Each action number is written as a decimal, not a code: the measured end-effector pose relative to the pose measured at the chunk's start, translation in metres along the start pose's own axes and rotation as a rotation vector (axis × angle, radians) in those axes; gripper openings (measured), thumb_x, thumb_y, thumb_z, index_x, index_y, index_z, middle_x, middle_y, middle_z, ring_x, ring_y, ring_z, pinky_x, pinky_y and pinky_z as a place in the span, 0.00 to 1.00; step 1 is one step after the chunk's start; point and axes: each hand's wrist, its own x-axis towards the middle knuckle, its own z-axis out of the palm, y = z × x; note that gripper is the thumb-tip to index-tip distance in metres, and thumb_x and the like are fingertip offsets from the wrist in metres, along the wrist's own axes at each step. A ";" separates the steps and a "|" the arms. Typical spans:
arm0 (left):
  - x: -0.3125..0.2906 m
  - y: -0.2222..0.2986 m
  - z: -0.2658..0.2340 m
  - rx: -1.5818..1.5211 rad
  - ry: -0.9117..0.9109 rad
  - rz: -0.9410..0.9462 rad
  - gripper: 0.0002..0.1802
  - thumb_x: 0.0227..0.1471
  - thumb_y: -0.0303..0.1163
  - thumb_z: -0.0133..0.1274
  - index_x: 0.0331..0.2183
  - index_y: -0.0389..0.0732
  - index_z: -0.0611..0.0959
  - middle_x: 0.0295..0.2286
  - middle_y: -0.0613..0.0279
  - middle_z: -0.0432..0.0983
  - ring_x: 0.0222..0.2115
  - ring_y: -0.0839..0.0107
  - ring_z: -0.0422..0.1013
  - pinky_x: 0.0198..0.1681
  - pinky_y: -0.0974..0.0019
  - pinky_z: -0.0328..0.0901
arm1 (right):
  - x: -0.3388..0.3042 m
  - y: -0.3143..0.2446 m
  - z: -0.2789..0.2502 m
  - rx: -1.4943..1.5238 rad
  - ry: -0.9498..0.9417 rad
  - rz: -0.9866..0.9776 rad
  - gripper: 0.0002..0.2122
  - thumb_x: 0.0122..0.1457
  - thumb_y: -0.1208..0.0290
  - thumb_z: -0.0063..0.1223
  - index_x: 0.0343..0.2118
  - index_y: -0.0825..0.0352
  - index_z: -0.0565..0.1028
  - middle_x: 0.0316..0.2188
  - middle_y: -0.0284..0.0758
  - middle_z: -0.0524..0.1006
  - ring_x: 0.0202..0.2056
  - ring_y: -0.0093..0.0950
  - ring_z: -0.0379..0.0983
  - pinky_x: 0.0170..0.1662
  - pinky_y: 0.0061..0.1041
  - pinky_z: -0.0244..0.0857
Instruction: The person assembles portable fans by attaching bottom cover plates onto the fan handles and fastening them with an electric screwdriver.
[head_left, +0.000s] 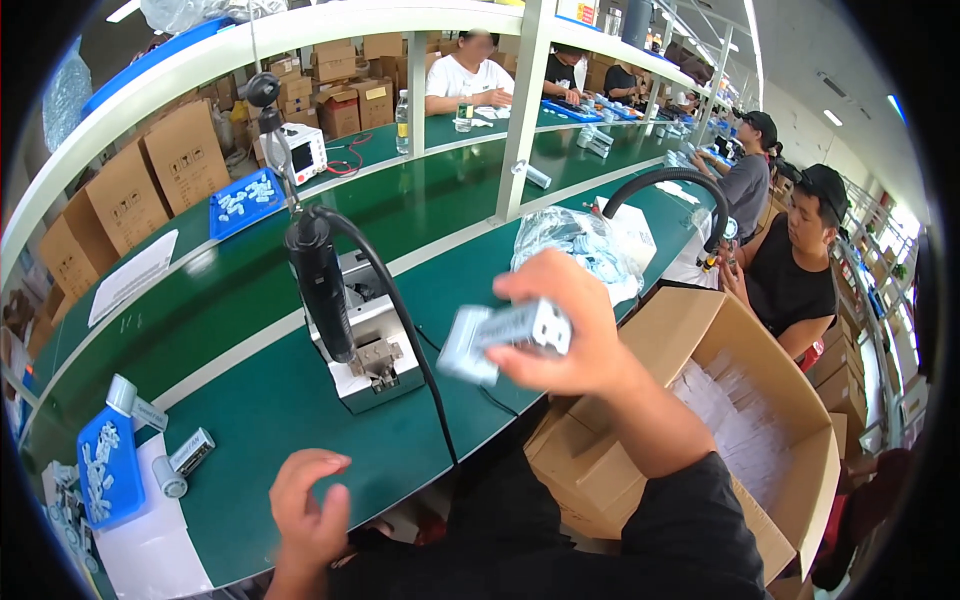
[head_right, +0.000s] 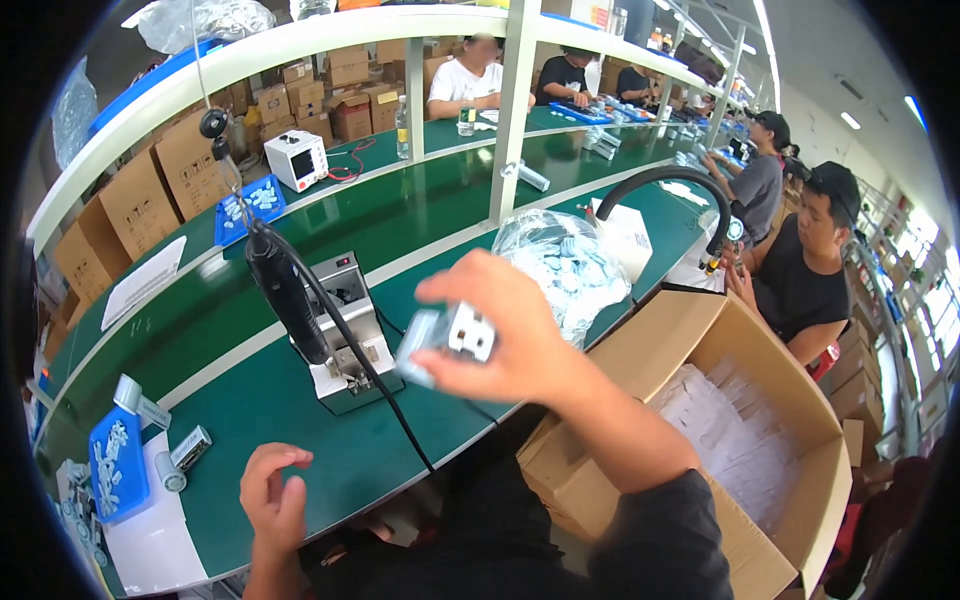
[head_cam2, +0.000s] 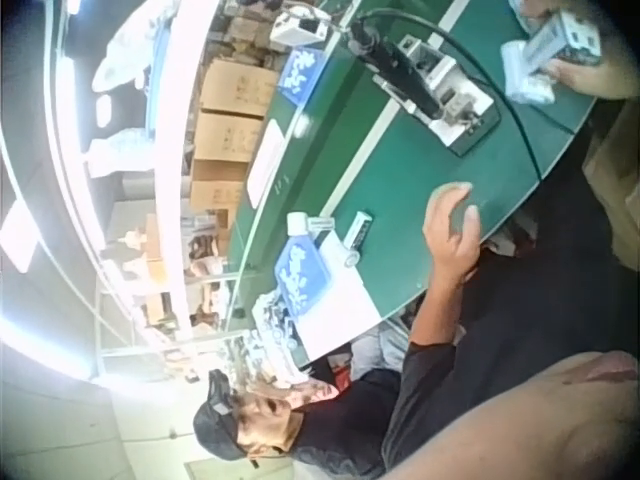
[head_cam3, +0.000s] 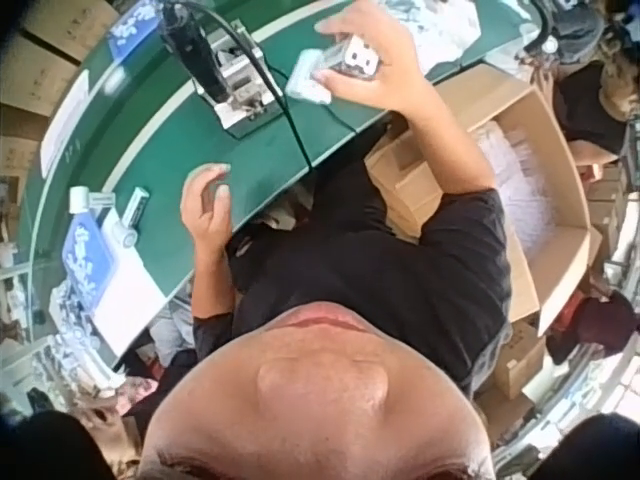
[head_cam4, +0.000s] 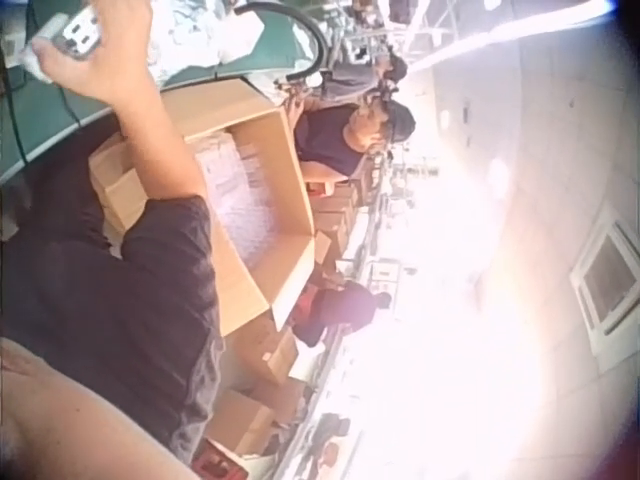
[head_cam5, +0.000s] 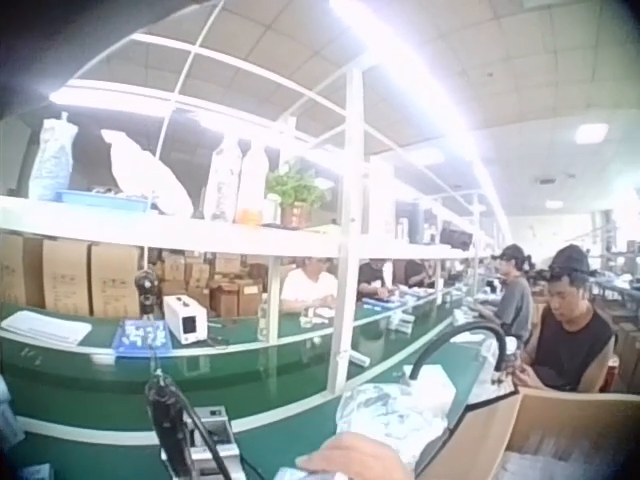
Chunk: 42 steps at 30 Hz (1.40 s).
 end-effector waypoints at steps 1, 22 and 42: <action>0.004 0.015 0.010 0.009 -0.002 0.037 0.20 0.41 0.23 0.54 0.41 0.34 0.73 0.37 0.48 0.72 0.38 0.58 0.70 0.43 0.61 0.65 | 0.001 -0.009 0.010 0.095 0.023 -0.091 0.18 0.38 0.71 0.65 0.33 0.71 0.74 0.26 0.40 0.74 0.24 0.33 0.71 0.26 0.28 0.64; -0.029 -0.037 0.004 -0.417 0.433 -0.435 0.20 0.45 0.16 0.51 0.42 0.37 0.66 0.32 0.57 0.69 0.33 0.67 0.70 0.41 0.62 0.67 | -0.097 0.190 -0.051 -0.834 -0.416 0.957 0.11 0.51 0.64 0.50 0.32 0.64 0.78 0.32 0.42 0.78 0.36 0.42 0.75 0.41 0.37 0.68; -0.040 -0.057 -0.010 -0.234 0.243 -0.363 0.24 0.44 0.20 0.55 0.44 0.40 0.68 0.34 0.60 0.70 0.33 0.75 0.68 0.34 0.71 0.65 | -0.004 0.022 -0.007 0.117 0.604 0.256 0.14 0.56 0.72 0.55 0.45 0.68 0.71 0.30 0.38 0.76 0.32 0.27 0.73 0.34 0.20 0.67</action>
